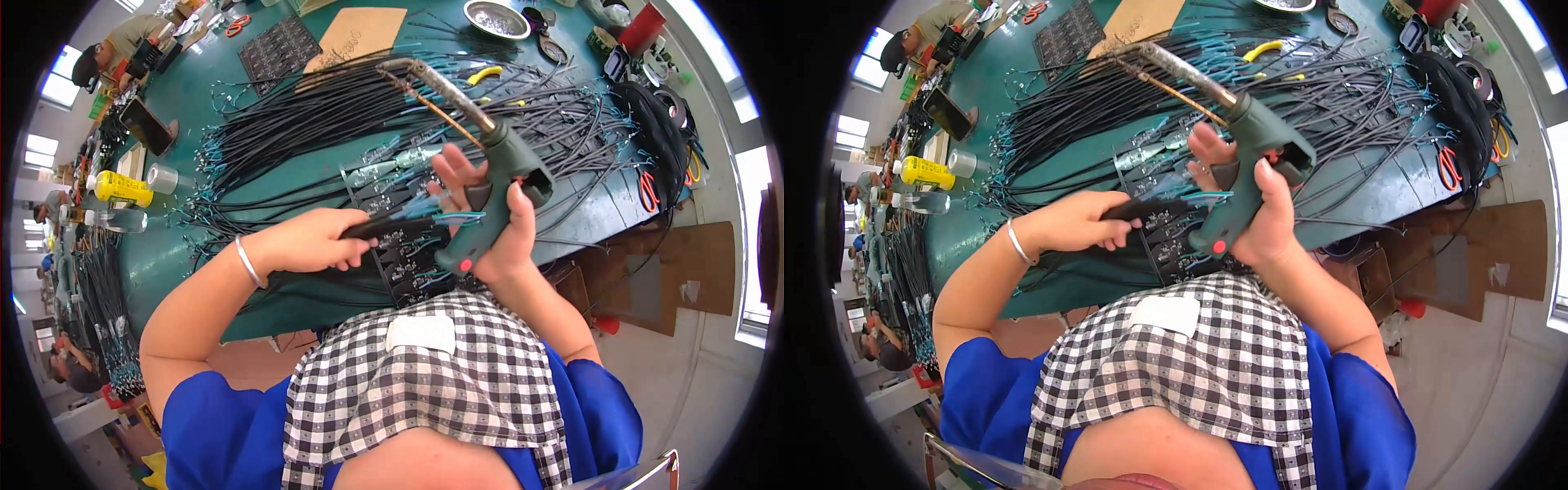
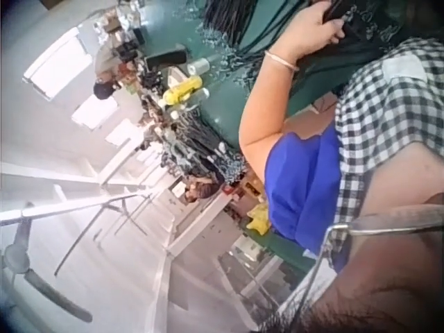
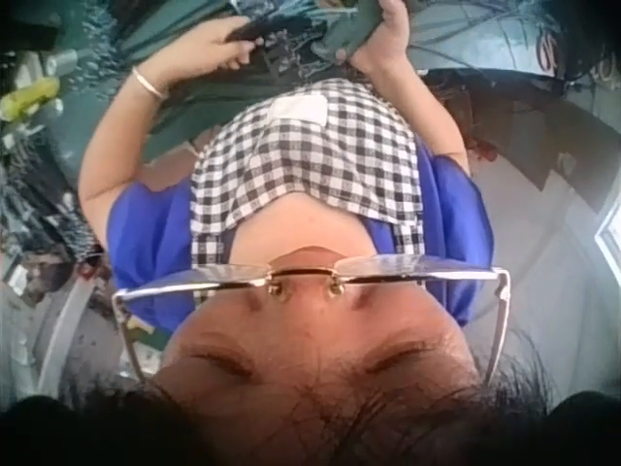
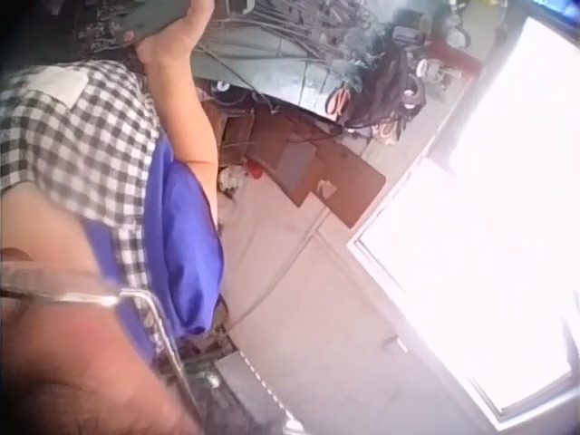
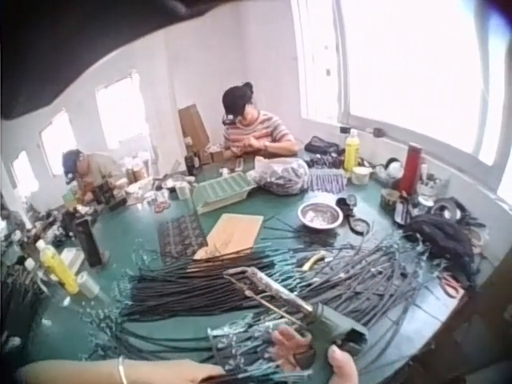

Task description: The person solders wires onto circuit boards on a panel using a soldering gun, repositions the panel, and solders additional wires onto the circuit boards.

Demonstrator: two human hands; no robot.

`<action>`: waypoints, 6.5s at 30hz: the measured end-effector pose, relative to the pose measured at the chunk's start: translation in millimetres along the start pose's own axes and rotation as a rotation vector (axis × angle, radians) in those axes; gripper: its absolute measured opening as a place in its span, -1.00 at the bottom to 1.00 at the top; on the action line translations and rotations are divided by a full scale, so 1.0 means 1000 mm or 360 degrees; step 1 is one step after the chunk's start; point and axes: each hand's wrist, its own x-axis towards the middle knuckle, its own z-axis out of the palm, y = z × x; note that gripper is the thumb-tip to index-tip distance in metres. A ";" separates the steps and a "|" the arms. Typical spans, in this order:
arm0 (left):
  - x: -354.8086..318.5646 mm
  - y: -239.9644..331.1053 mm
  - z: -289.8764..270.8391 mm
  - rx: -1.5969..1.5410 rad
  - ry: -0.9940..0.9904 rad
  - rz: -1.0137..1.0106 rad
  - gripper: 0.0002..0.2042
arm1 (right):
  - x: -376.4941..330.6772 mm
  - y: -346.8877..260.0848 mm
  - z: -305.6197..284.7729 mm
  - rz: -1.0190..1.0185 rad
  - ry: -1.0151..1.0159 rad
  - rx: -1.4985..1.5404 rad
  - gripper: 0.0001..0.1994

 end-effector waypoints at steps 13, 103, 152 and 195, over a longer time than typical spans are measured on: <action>0.040 0.021 0.003 -0.0464 -0.0450 0.0120 -0.68 | -0.023 -0.020 -0.005 -0.0338 0.0014 -0.0305 -0.29; 0.033 0.027 0.045 -0.0105 0.0184 0.0380 -0.75 | -0.044 -0.017 0.011 -0.0204 0.0182 -0.1458 -0.56; 0.023 -0.037 0.000 0.0982 0.1568 0.0870 -0.71 | -0.054 -0.219 0.077 -0.0328 0.0627 -0.3049 -0.58; 0.046 -0.024 -0.016 0.0280 0.1219 0.0244 -0.88 | -0.022 -0.058 0.021 0.0752 0.0416 -0.1596 -0.30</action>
